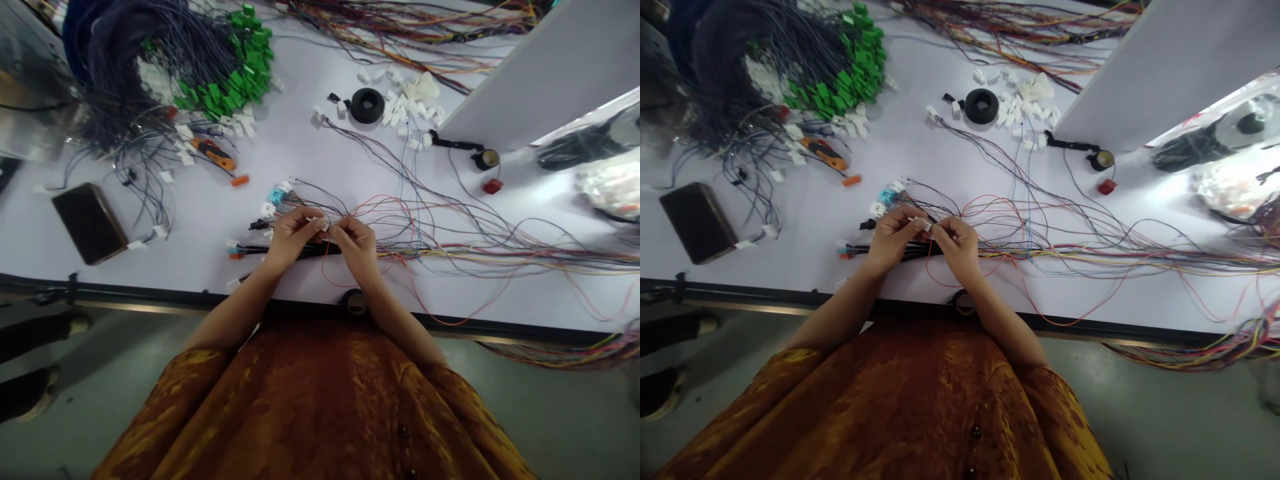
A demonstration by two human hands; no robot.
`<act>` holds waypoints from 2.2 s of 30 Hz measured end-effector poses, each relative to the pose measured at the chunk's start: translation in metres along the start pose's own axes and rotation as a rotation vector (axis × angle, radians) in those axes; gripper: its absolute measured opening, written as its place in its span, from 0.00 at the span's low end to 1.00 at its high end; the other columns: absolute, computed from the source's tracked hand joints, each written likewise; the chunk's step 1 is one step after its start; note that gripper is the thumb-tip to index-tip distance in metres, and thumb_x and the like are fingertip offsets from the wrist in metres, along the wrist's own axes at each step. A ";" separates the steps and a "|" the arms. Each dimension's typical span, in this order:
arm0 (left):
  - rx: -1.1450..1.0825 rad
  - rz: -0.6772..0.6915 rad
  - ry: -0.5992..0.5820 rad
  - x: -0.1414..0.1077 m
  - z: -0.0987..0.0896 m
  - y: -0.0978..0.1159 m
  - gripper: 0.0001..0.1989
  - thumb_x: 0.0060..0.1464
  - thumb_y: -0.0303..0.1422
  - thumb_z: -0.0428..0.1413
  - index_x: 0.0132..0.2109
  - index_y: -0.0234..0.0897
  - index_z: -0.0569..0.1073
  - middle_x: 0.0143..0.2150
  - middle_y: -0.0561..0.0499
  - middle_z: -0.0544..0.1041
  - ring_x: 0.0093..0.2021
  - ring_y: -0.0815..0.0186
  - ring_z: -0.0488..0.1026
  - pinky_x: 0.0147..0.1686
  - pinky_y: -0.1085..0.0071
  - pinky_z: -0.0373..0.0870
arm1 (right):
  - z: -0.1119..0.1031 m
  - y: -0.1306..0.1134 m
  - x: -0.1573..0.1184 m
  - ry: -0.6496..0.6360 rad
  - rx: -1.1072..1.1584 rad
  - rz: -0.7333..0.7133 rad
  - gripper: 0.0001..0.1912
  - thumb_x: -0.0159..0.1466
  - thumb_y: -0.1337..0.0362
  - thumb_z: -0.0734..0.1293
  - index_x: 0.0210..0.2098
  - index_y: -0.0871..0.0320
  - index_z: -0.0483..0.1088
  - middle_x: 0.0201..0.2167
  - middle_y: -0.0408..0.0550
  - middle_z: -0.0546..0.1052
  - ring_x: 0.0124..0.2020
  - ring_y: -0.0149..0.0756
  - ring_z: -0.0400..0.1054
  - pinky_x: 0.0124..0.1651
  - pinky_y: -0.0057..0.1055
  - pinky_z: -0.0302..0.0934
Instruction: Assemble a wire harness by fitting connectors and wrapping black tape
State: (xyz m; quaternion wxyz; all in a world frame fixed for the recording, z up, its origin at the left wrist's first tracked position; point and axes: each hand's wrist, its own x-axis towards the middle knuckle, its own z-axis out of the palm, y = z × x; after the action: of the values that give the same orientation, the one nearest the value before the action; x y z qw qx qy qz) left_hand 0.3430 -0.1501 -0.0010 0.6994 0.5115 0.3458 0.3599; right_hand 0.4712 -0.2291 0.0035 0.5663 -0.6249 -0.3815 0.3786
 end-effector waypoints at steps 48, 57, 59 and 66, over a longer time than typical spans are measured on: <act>-0.409 -0.138 0.115 0.020 -0.027 0.006 0.15 0.52 0.39 0.67 0.31 0.37 0.70 0.19 0.60 0.57 0.19 0.76 0.53 0.20 0.78 0.54 | -0.169 -0.003 0.006 0.179 -0.127 0.013 0.12 0.62 0.54 0.68 0.35 0.58 0.73 0.24 0.37 0.67 0.22 0.24 0.53 0.24 0.26 0.47; -0.139 -0.177 -0.163 0.007 -0.005 0.005 0.26 0.51 0.50 0.67 0.48 0.36 0.78 0.22 0.57 0.67 0.17 0.77 0.56 0.15 0.78 0.50 | -0.117 -0.049 -0.017 -0.267 -0.605 -0.223 0.07 0.67 0.65 0.65 0.42 0.56 0.75 0.35 0.46 0.79 0.35 0.33 0.72 0.40 0.30 0.63; -0.148 -0.157 -0.179 0.006 0.000 0.006 0.27 0.52 0.51 0.65 0.51 0.38 0.77 0.22 0.57 0.66 0.18 0.75 0.57 0.15 0.77 0.49 | -0.099 -0.046 -0.021 -0.431 -0.707 -0.232 0.12 0.70 0.65 0.62 0.49 0.56 0.74 0.44 0.51 0.81 0.43 0.37 0.74 0.46 0.33 0.65; 0.056 -0.151 -0.144 0.007 -0.014 0.009 0.16 0.60 0.41 0.56 0.48 0.35 0.77 0.19 0.60 0.57 0.17 0.74 0.53 0.17 0.76 0.48 | -0.059 -0.047 -0.004 -0.554 -0.836 -0.144 0.11 0.69 0.65 0.62 0.47 0.57 0.74 0.42 0.52 0.82 0.41 0.40 0.76 0.42 0.34 0.64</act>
State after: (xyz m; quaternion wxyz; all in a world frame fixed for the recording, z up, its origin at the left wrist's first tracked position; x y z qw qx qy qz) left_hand 0.3332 -0.1353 0.0039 0.7331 0.5279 0.3418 0.2588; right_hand 0.5208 -0.2548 0.0552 0.1698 -0.6463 -0.6785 0.3051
